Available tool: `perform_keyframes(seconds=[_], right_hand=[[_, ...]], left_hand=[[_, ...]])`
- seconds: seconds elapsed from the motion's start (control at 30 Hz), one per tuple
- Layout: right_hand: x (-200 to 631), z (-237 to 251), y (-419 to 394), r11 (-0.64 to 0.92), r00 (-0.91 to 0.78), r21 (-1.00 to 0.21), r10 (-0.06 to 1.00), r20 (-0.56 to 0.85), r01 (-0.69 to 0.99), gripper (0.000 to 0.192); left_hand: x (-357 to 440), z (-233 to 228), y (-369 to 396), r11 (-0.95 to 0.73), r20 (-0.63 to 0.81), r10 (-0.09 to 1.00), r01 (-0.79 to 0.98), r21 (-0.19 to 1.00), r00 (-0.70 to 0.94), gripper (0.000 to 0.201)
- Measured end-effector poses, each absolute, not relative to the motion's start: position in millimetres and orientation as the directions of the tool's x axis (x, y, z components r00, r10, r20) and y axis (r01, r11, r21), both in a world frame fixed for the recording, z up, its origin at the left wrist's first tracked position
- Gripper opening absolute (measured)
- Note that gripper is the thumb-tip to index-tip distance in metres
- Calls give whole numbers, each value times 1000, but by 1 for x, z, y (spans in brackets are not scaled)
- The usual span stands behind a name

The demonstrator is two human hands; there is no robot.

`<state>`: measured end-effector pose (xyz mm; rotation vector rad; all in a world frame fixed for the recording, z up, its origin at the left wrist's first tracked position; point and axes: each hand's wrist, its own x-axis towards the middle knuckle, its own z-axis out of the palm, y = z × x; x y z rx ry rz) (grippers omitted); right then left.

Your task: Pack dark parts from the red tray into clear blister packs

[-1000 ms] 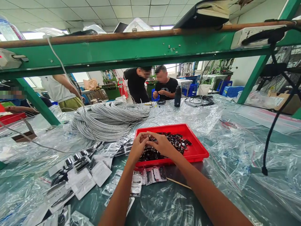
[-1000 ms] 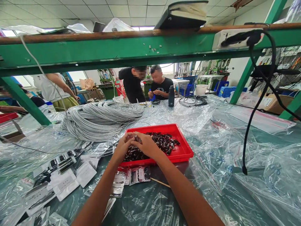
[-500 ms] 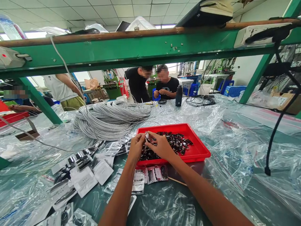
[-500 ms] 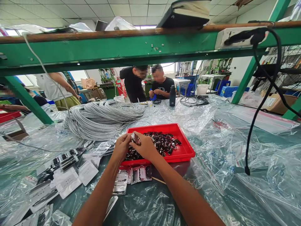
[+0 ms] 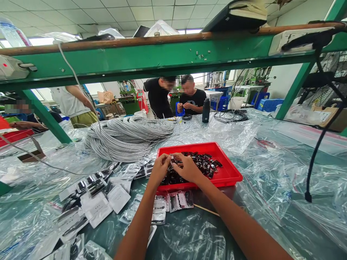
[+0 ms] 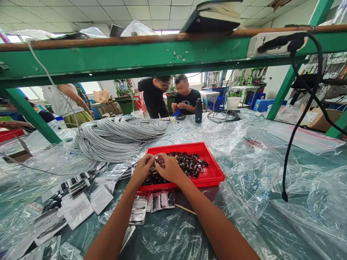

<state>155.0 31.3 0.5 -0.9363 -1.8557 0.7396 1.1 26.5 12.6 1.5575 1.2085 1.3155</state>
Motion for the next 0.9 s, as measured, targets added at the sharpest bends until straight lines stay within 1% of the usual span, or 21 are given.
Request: perform_keyframes(seconds=[0.07, 0.13, 0.2, 0.27, 0.33, 0.4, 0.43, 0.5, 0.6, 0.73, 0.83, 0.9], right_hand=[[156, -1, 33, 539, -303, -779, 838, 454, 322, 37], [159, -2, 35, 564, -327, -757, 821, 469, 331, 42], [160, -3, 36, 609, -370, -710, 788, 492, 354, 50], [160, -4, 35, 667, -412, -641, 742, 529, 380, 57], [157, -4, 32, 732, -445, -570, 680, 582, 373, 61], [154, -3, 29, 779, -461, -523, 626, 629, 345, 64], [152, -3, 28, 789, -456, -512, 615, 643, 340, 65], [151, -1, 28, 773, -407, -519, 634, 658, 365, 63], [152, 0, 30, 717, -319, -535, 686, 654, 446, 55], [151, 3, 28, 697, -310, -549, 706, 636, 461, 48], [150, 7, 25, 654, -246, -636, 750, 614, 408, 36], [151, 8, 25, 599, -181, -714, 797, 576, 362, 25]], left_hand=[[1, 12, 27, -275, 271, 961, 185, 944, 47, 38], [1, 11, 27, -271, 264, 962, 163, 949, 64, 37], [2, 9, 28, -238, 234, 971, 89, 967, 58, 38], [4, 7, 30, -183, 184, 982, -24, 983, 33, 41], [6, 5, 32, -145, 143, 989, -98, 985, -26, 45], [8, 4, 33, -169, 152, 979, -120, 978, -137, 49], [8, 4, 34, -190, 164, 969, -129, 973, -187, 51], [8, 4, 35, -215, 176, 959, -166, 962, -221, 55], [9, 4, 35, -193, 158, 974, -231, 954, -160, 54], [11, 5, 34, -215, 171, 969, -261, 941, -180, 47], [11, 6, 33, -232, 191, 966, -264, 936, -173, 41], [10, 6, 31, -233, 209, 970, -222, 947, -124, 39]])
